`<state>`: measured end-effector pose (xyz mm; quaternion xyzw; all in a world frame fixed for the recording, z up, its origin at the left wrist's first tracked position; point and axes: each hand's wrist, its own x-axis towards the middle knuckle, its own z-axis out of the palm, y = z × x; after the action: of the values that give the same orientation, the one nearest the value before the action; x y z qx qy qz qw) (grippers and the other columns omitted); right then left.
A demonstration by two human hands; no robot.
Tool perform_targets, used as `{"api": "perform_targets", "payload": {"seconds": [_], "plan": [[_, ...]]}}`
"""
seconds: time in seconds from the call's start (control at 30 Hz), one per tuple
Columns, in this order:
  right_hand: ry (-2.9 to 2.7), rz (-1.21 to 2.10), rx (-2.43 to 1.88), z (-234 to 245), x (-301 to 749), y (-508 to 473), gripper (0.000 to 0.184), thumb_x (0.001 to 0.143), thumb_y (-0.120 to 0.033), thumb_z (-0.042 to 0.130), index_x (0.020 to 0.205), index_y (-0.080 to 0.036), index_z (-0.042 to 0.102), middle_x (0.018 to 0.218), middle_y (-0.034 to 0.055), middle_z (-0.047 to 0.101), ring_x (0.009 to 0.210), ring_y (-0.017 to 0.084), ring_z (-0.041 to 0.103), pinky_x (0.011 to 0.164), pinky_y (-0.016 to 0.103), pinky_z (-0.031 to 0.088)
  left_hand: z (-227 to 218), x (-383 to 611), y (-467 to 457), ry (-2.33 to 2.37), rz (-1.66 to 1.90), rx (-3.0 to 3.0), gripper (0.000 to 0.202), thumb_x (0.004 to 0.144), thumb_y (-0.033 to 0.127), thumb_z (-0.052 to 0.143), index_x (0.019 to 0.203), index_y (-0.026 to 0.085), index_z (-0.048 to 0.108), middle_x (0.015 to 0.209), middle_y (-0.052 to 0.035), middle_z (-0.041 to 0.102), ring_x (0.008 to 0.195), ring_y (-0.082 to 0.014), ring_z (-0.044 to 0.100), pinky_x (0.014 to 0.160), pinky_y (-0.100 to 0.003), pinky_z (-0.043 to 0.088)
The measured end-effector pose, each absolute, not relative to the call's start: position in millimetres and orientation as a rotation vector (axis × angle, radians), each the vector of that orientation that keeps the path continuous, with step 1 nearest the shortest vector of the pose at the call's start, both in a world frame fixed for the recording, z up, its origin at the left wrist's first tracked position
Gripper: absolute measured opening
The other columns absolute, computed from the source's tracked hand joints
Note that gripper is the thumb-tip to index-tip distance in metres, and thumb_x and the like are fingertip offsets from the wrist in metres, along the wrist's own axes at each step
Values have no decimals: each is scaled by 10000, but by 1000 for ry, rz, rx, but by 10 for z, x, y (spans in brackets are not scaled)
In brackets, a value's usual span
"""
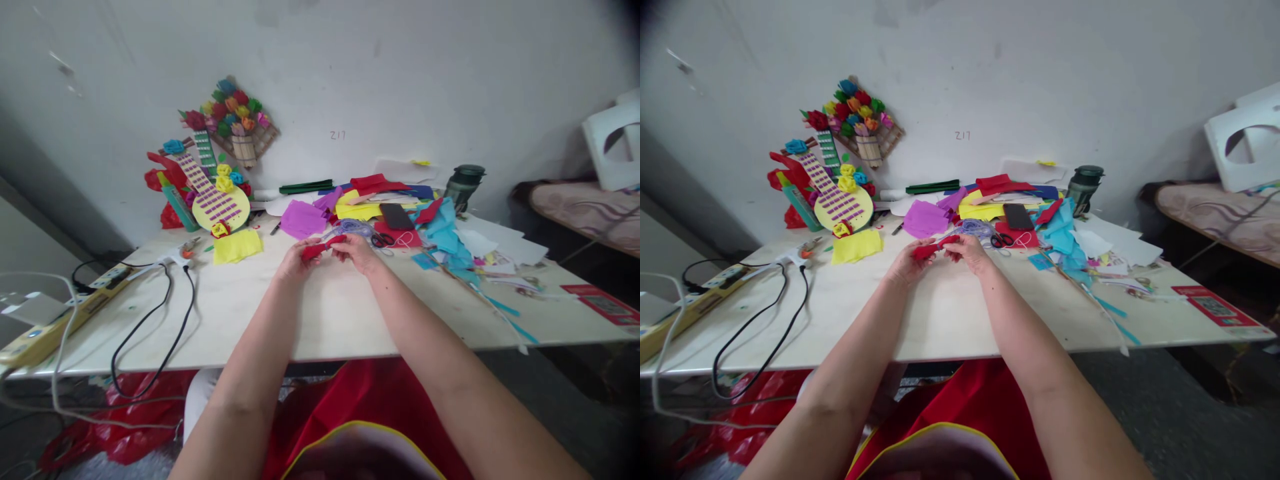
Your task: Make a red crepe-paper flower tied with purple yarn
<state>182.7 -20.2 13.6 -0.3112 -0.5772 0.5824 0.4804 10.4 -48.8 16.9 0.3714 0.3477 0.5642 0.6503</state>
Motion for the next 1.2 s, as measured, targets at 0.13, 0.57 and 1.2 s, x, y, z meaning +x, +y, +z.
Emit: {"api": "perform_targets", "payload": {"seconds": [0.13,0.57,1.2], "plan": [[-1348,1405,-815,136,1830,-195,258,550,-322,724,709,-145,624,516,-4,624,397,72,477,393,198,326,142,120,-483,808,1303,903,307,652,51,601,955,99,610,670,-54,662,543,-124,608,540,-221,490],[-1389,998,-999,124,1751,-203,189,554,-278,650,511,-190,488,457,-56,452,476,83,403,473,229,322,66,59,-503,555,1037,1139,618,556,90,736,1143,131,546,924,-121,698,758,-215,677,740,-340,507],[-1575,1119,-812,66,1689,-252,79,584,-213,605,650,-188,569,556,-33,605,494,112,542,510,257,457,45,128,-524,650,1077,1101,516,614,197,750,1040,163,462,711,-61,698,577,-230,674,563,-348,546]]}}
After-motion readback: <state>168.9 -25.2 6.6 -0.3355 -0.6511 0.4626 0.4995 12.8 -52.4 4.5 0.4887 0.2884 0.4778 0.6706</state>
